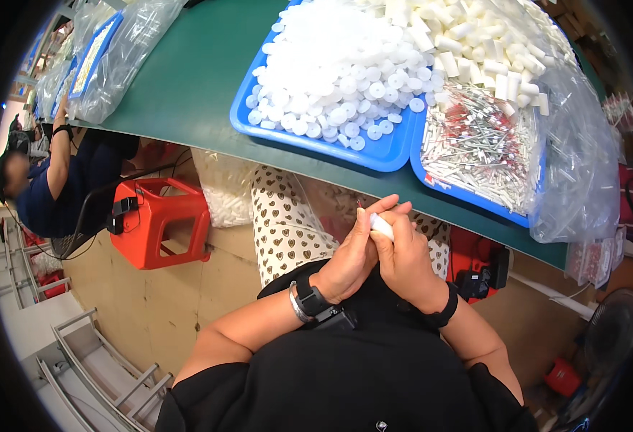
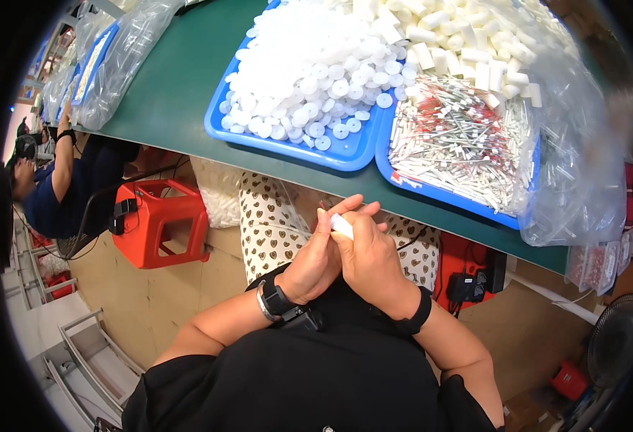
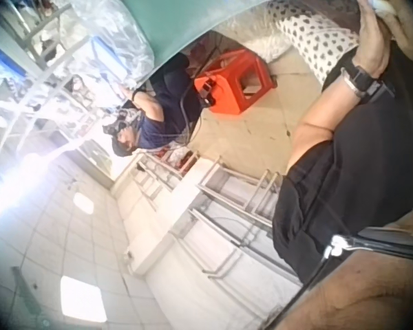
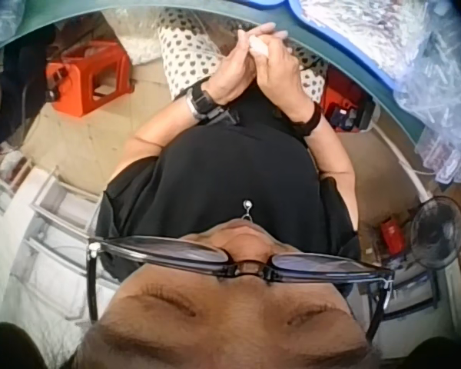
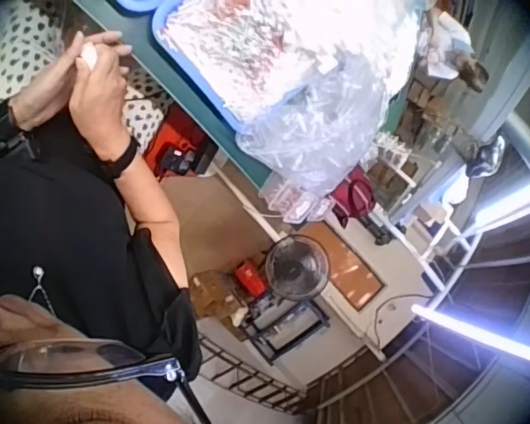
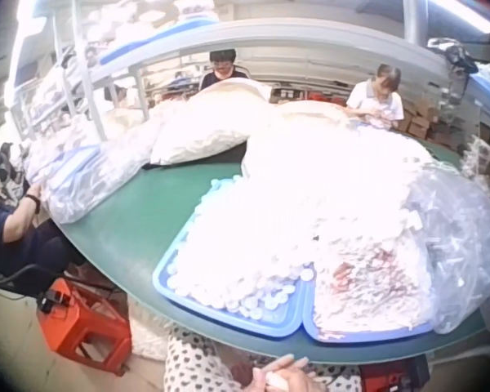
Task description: The person sits at a green table in a workshop and repeatedly assembles cotton swabs by hand. They pick up a white cotton cylinder and a metal stick, insert the stick into the cotton, and place the finished swab into a blue tray.
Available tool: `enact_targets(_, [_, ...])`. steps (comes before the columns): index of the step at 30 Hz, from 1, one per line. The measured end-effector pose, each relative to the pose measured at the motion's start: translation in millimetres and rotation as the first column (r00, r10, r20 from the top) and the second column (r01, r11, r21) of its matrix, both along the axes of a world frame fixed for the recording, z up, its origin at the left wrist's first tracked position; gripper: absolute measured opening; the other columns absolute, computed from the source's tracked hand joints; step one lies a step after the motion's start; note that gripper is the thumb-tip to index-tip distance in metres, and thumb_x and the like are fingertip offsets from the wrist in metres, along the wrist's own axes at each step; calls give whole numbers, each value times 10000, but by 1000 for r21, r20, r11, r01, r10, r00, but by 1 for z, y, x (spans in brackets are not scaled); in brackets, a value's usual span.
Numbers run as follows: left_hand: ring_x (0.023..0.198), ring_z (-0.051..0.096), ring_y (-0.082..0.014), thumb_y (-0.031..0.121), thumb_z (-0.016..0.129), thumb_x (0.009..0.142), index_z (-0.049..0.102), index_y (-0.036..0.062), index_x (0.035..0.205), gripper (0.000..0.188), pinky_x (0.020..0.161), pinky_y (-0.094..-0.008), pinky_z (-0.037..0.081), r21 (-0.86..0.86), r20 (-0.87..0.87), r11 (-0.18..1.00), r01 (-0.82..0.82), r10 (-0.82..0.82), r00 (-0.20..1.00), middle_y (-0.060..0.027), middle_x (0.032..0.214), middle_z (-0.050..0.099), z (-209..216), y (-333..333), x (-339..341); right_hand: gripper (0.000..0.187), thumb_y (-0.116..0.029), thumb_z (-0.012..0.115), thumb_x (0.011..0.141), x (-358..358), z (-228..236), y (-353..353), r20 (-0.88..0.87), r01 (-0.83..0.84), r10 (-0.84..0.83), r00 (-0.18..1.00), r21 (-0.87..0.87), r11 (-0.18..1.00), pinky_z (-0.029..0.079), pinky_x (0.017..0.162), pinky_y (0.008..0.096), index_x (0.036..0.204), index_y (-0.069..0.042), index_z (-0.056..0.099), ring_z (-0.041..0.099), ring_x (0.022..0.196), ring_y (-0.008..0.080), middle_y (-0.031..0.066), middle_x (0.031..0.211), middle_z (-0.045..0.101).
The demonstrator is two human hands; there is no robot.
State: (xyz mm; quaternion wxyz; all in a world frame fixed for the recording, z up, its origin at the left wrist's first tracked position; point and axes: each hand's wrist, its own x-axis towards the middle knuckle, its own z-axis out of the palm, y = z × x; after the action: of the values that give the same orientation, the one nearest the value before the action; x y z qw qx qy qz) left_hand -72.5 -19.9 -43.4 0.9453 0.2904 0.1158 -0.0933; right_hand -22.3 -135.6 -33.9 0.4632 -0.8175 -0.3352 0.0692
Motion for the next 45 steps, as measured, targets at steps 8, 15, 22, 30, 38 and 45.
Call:
enact_targets(8, [1329,436,-239,503,227,1052,297,90,1496,610,1078,-412,390,18,-141,999,42,-39,989,-139,1476,408,-5,12,-17,366,-368,449,1045,9,1,-13,-866,-67,183,464,172,983,359,467,216,1044,-18,555,448,534,63,-9,712,509])
enact_targets(15, [1335,431,-264,451,261,1064,401,38,1434,572,1099,-413,379,66,18,998,16,-17,1000,-116,1475,418,-8,9,-16,399,-392,395,1059,3,3,-17,-929,140,363,-68,351,926,249,413,183,998,-34,559,291,457,16,-57,640,392])
enact_targets(22, [1350,419,-269,415,278,1068,414,27,1415,539,1120,-414,359,111,-32,991,-72,76,997,-110,1477,416,-12,-1,-20,200,-199,513,998,-13,-4,-8,-259,-181,136,956,-156,971,496,632,484,1076,-15,513,641,803,458,249,881,663])
enact_targets(30, [1333,445,-272,415,306,1063,424,45,1403,516,1107,-416,377,76,-73,992,-97,102,992,-99,1461,434,-16,2,-18,233,-200,585,952,-3,1,-6,-97,-165,147,984,-229,959,497,583,476,1090,-24,521,651,708,414,210,812,664])
enact_targets(38, [1196,521,-236,425,366,1052,500,49,1253,447,1039,-413,409,14,-351,999,-37,39,936,-94,1303,529,-40,5,-18,310,-282,637,913,10,-22,-2,10,-209,241,970,-461,862,506,581,461,1066,-25,555,661,681,364,183,772,659])
enact_targets(45, [1147,556,-170,267,538,1006,515,29,1267,353,980,-362,447,338,-435,940,-49,202,878,-70,1232,595,-19,33,-15,533,-350,665,879,21,-42,-22,134,-155,242,961,-464,872,541,722,457,1273,-24,517,673,849,388,186,923,684])
